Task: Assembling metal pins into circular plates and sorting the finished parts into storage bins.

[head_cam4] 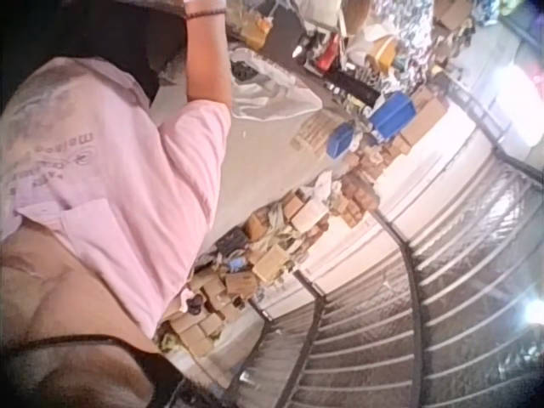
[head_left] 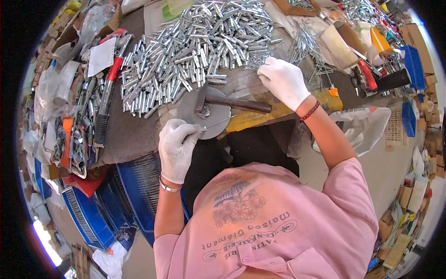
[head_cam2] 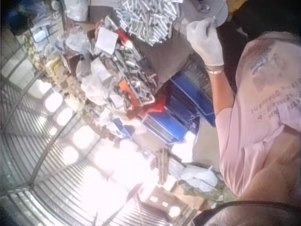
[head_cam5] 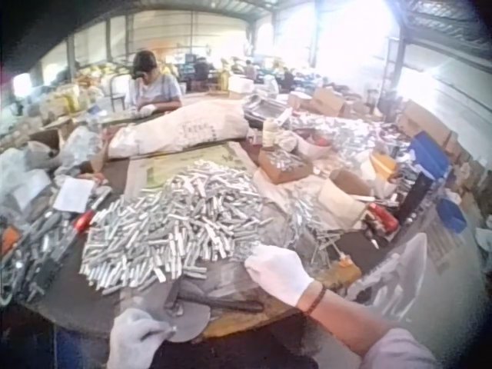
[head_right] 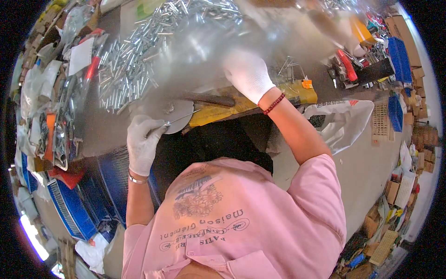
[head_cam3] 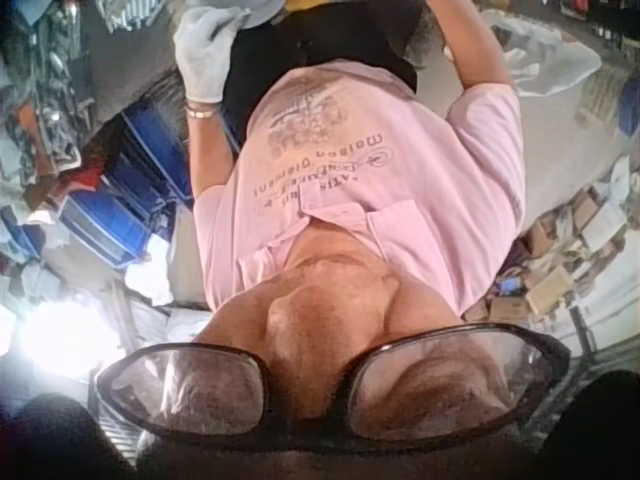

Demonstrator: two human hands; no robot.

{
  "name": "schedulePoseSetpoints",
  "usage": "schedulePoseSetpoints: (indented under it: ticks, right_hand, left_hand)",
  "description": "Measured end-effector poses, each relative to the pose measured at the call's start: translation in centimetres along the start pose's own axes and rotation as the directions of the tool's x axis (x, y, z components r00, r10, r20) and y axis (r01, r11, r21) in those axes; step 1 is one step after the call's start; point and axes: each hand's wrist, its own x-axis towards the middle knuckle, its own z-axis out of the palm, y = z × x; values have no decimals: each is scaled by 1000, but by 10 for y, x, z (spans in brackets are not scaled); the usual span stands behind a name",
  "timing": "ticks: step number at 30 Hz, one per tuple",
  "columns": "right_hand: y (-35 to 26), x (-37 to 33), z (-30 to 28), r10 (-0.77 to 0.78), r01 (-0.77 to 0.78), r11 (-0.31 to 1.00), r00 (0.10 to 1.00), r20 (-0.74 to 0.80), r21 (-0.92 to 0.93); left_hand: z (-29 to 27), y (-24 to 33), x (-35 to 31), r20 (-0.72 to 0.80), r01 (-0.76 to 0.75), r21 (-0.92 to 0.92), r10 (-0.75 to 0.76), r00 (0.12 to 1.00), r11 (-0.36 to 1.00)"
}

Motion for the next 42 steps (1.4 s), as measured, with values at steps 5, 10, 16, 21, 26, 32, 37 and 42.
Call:
schedulePoseSetpoints:
  ticks: [5,10,16,21,26,32,37,42]
  right_hand:
    - [-11,9,-4,-21,20,999,999,24,39]
    - [-90,3,-40,11,-120,702,988,157,702]
    - [-143,-3,-16,-145,97,689,989,5,718]
    - [-147,0,-11,-190,157,723,982,-25,672]
    - [-146,0,-11,-221,196,734,974,-44,650]
    - [-146,-2,-7,-228,206,726,972,-53,657]
    - [-147,0,-9,-236,213,716,970,-56,664]
    - [-150,0,-15,-265,209,794,964,15,571]
  left_hand:
    - [0,-4,0,13,-26,34,26,1000,999]
    - [2,-8,-1,6,-36,22,36,999,999]
    - [3,-9,-6,22,17,79,-19,1000,997]
    - [3,-12,-5,-13,-51,121,53,999,991]
    - [4,-15,-7,-14,-44,110,46,999,993]
    - [4,-16,-6,-28,-87,115,91,995,990]
    - [4,-16,-7,-6,-69,117,70,998,991]
    - [5,-16,-6,-12,-77,116,79,997,990]
